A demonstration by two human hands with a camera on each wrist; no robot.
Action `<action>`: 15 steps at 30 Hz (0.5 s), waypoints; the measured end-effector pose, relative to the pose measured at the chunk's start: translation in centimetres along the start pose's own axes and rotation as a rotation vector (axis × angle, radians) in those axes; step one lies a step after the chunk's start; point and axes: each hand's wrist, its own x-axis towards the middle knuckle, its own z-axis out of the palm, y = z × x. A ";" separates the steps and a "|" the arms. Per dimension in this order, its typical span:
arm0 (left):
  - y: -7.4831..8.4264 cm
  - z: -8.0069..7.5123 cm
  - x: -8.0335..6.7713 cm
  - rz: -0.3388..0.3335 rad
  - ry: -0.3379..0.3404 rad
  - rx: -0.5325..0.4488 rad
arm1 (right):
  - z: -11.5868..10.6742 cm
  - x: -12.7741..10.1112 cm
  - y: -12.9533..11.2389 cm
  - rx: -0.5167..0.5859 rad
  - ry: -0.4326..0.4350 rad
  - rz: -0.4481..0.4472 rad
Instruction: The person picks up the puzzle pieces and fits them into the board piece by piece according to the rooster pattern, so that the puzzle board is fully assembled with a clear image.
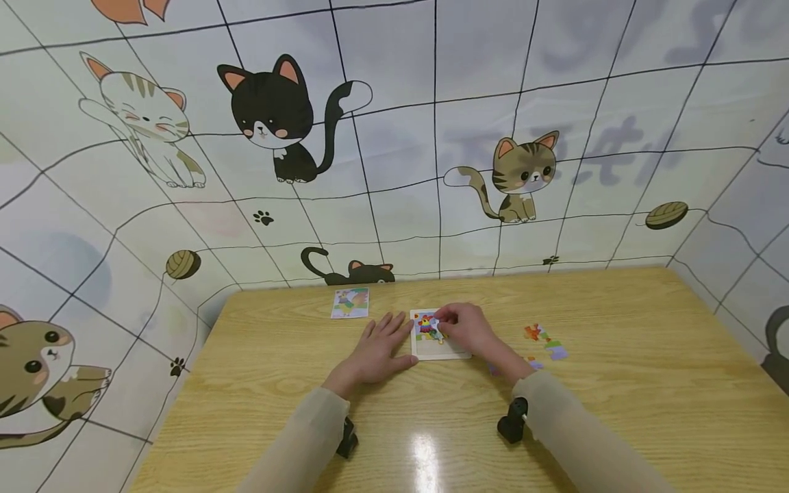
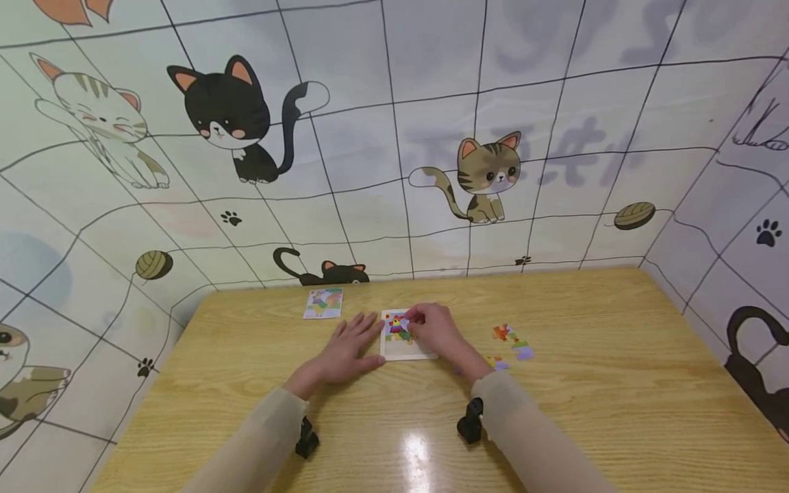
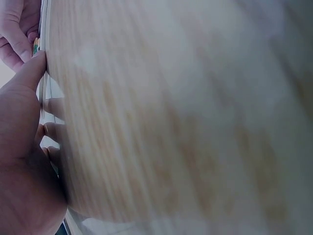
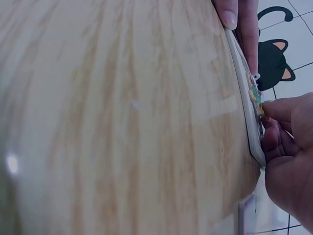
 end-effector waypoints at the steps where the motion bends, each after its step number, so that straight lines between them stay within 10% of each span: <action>1: 0.0 0.0 0.0 0.000 -0.001 0.002 | 0.0 0.0 0.0 -0.004 0.003 0.003; 15: 0.0 -0.1 0.1 -0.001 -0.009 0.002 | 0.0 0.0 0.4 -0.077 -0.002 -0.042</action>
